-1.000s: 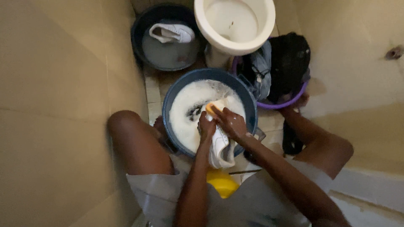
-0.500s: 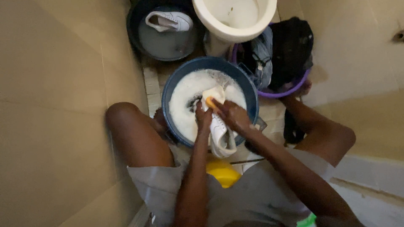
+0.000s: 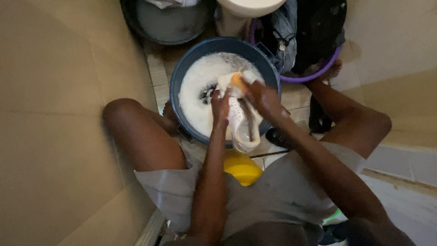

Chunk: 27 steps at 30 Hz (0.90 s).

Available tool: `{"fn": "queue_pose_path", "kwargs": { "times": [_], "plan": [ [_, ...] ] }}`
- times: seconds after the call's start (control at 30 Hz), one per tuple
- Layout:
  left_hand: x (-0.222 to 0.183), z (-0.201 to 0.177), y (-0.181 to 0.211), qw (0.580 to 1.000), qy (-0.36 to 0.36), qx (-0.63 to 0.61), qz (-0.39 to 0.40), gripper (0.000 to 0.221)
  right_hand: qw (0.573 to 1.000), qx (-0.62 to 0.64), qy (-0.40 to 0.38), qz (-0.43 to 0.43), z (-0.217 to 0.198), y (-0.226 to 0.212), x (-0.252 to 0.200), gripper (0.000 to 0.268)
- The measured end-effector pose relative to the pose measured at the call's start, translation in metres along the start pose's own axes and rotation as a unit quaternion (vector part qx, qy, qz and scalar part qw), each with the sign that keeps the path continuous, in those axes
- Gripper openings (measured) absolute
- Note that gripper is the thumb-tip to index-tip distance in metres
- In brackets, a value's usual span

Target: A person is hand-washing a white sneaker in a basin of soapy water using a scrubbing brush.

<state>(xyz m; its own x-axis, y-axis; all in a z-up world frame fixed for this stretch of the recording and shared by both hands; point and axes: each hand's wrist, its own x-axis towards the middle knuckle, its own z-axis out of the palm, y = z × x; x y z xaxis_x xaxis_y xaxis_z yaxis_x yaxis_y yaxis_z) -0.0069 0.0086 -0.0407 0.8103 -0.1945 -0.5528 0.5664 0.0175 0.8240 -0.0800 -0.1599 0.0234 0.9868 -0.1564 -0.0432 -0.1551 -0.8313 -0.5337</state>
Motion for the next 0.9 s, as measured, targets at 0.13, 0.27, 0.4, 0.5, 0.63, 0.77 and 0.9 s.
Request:
{"fn": "queue_pose_path", "kwargs": {
  "times": [0.13,0.27,0.4,0.5,0.63,0.77,0.9],
  "plan": [
    [0.013,-0.012,-0.007,0.992,-0.003,0.129,0.012,0.083,0.998,-0.013,-0.031,-0.051,-0.006,-0.003,0.003,0.052],
    [-0.017,-0.011,0.017,0.974,-0.013,0.224,0.015,0.086,0.999,0.015,-0.009,-0.042,0.016,0.008,0.012,0.048],
    [0.011,-0.01,-0.011,0.933,-0.03,0.355,0.043,0.074,0.996,-0.033,-0.059,-0.066,-0.016,-0.032,0.013,0.046],
    [-0.014,-0.006,0.005,0.921,-0.053,0.377,0.088,0.065,0.99,-0.14,-0.007,-0.035,-0.01,-0.016,0.017,0.047],
    [0.011,-0.007,-0.024,0.932,-0.039,0.351,0.086,0.069,0.998,-0.011,-0.008,-0.055,-0.002,-0.004,0.006,0.052],
    [0.0,0.007,-0.008,0.986,-0.034,0.161,0.026,0.089,0.985,0.08,0.061,0.141,-0.013,0.015,0.025,0.053],
    [0.029,-0.014,-0.009,0.993,0.037,0.08,0.076,0.077,0.946,0.229,0.016,0.229,-0.017,-0.024,-0.034,0.051]
  ]
}}
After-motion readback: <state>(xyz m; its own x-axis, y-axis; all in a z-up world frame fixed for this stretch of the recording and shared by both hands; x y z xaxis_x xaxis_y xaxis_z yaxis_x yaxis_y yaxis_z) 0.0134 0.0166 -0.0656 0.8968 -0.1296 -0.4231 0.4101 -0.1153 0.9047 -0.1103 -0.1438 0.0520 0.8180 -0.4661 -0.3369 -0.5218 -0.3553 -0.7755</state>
